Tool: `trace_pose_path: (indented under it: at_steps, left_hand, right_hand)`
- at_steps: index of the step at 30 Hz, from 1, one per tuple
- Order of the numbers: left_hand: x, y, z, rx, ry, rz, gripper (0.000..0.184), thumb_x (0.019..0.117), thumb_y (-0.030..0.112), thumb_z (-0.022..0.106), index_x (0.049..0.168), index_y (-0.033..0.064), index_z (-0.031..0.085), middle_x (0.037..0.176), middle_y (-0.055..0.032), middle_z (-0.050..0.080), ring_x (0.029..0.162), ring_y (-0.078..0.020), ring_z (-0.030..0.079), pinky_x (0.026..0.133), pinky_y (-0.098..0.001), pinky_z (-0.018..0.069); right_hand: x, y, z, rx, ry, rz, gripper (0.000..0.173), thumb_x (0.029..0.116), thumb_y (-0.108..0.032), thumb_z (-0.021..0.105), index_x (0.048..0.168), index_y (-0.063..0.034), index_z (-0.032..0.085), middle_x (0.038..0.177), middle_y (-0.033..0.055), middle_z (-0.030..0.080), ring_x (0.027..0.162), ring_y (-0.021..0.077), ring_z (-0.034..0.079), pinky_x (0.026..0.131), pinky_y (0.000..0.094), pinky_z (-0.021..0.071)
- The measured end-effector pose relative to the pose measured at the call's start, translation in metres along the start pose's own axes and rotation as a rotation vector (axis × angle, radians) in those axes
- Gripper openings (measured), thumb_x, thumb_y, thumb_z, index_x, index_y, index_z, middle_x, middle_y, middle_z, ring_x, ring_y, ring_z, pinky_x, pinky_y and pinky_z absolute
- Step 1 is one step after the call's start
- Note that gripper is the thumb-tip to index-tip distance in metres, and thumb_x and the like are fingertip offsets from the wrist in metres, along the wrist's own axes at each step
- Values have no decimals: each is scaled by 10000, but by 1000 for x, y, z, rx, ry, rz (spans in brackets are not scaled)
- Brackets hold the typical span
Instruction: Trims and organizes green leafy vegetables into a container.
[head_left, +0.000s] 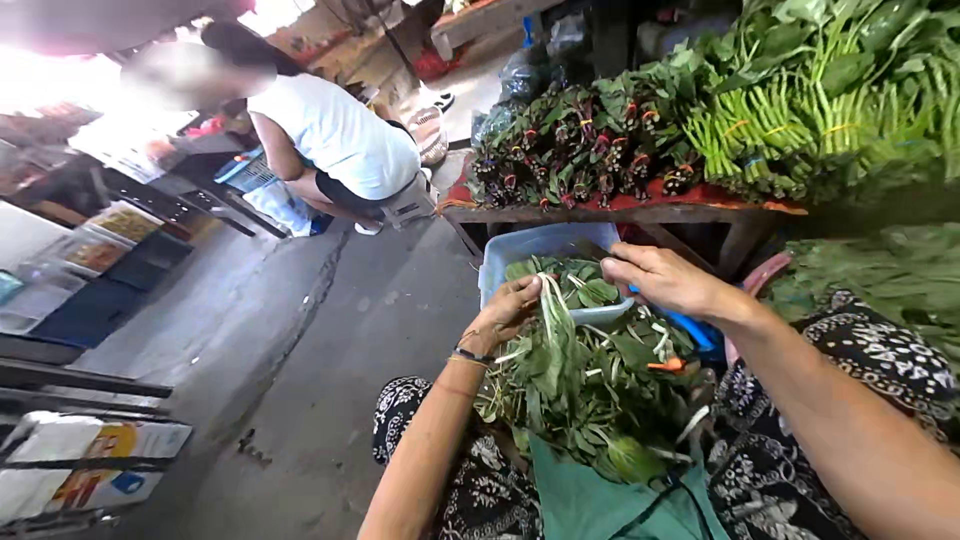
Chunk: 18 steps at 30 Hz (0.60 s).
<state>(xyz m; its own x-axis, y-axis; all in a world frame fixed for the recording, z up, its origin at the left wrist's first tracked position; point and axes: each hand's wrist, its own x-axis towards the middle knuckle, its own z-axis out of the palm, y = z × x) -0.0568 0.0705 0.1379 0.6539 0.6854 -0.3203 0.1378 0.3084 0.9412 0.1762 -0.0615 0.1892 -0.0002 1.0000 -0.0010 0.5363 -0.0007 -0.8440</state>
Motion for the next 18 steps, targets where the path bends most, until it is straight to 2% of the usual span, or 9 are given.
trace_pose_path:
  at_steps: [2,4,6,8,10,11,13,15,18]
  left_hand:
    - [-4,-4,0,-159,-60,62,288,1111,145,369,1270,42,586,1033,-51,721,913,-123,703,824,-300,590]
    - [-5,-10,0,-306,-113,100,283,1095,88,335,1222,33,582,1059,-57,724,952,-126,705,860,-297,586]
    - [-10,-9,5,-395,-141,128,287,1070,25,341,1240,9,571,1095,-81,718,995,-148,700,901,-311,576]
    - [-17,-3,12,-346,-130,178,298,1018,-20,426,1278,-14,571,1109,-95,718,991,-154,701,909,-319,577]
    - [-24,1,21,-199,-18,250,294,975,-47,546,1267,-45,575,1075,-103,713,933,-149,697,867,-325,584]
    - [-26,0,26,-94,45,298,293,955,-46,597,1248,-55,584,1068,-104,714,916,-138,698,845,-313,589]
    - [-27,-8,31,192,99,436,312,935,-3,656,1232,-80,601,1132,-132,699,980,-143,697,891,-313,589]
    - [-27,-18,36,502,160,603,302,925,40,678,1203,-72,643,1121,-155,716,992,-171,716,903,-339,597]
    - [-27,-24,42,741,202,764,323,870,20,727,1174,-73,666,1075,-185,721,971,-264,721,896,-417,590]
  right_hand:
    - [4,-3,8,166,-30,63,334,1123,-270,384,1063,-32,611,744,31,562,605,106,531,578,275,469]
    - [9,-2,18,308,-27,104,324,1121,-259,378,1052,-36,602,731,8,548,576,74,514,549,226,458]
    - [12,-1,26,409,3,135,303,1116,-269,403,1045,-47,597,727,-5,532,562,63,497,534,205,446]
    - [14,1,34,446,63,104,225,1076,-262,509,1041,-62,606,714,-26,513,537,42,471,512,187,431]
    - [16,6,42,355,140,19,198,1008,-237,626,1058,-49,660,766,-24,565,569,28,484,536,202,434]
    - [17,7,46,277,159,-8,218,987,-247,657,1081,-53,684,845,-11,619,632,31,519,585,222,453]
    - [16,7,55,136,177,-30,281,955,-285,703,1118,-56,710,979,32,688,804,84,614,742,302,523]
    - [16,6,65,42,204,-23,316,930,-296,737,1114,-41,708,977,68,697,848,132,641,798,355,536]
    - [12,5,72,-86,255,-24,259,932,-224,709,1082,-13,718,886,102,695,781,179,641,754,387,531]
